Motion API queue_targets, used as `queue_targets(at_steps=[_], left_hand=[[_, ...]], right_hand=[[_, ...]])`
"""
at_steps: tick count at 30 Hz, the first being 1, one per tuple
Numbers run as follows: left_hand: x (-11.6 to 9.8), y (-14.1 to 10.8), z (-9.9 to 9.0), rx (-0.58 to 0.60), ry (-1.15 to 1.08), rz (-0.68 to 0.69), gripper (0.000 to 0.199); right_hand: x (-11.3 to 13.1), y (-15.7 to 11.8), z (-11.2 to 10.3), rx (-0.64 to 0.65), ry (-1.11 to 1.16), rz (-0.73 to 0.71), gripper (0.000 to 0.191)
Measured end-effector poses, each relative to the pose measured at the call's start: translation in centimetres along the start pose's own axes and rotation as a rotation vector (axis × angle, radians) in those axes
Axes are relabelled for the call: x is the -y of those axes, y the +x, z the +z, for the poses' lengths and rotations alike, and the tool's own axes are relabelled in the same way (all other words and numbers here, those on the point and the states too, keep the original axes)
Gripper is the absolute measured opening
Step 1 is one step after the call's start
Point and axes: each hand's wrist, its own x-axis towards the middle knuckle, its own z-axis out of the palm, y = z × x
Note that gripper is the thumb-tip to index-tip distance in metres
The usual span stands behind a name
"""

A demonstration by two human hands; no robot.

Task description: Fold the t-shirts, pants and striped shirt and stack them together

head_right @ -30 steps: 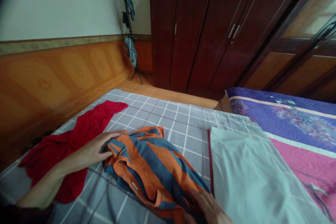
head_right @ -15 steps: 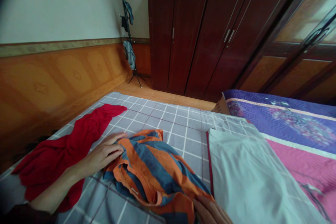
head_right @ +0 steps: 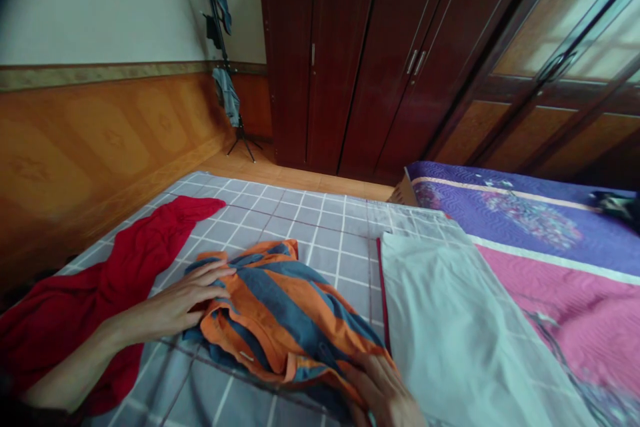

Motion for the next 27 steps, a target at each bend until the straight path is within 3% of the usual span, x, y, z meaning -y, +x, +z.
queue_targets(at_steps=[5, 10, 14, 18, 21, 24, 27], left_hand=[[0.5, 2.4, 0.8, -0.217, -0.165, -0.114, 0.025], [1.5, 3.6, 2.2, -0.407, -0.418, -0.283, 0.029], [2.0, 3.7, 3.0, -0.453, -0.478, -0.328, 0.03], [2.0, 3.8, 3.1, -0.441, -0.483, -0.339, 0.031], [2.1, 3.8, 3.1, -0.437, -0.467, -0.325, 0.029], [2.5, 3.8, 3.4, -0.443, -0.476, -0.315, 0.031], [2.8, 3.8, 3.7, -0.465, -0.483, -0.323, 0.033]], right_hand=[[1.5, 2.1, -2.7, -0.159, 0.1, 0.055, 0.026], [3.4, 4.1, -3.1, 0.077, 0.191, -0.069, 0.039], [3.1, 3.9, -2.1, 0.099, 0.15, 0.075, 0.034], [3.2, 3.0, -0.8, 0.156, 0.118, -0.062, 0.042], [3.8, 2.9, 0.0, 0.19, 0.125, -0.085, 0.022], [3.8, 3.3, -0.4, 0.119, 0.317, 0.094, 0.019], [3.2, 3.6, -2.1, -0.16, 0.626, 0.479, 0.018]])
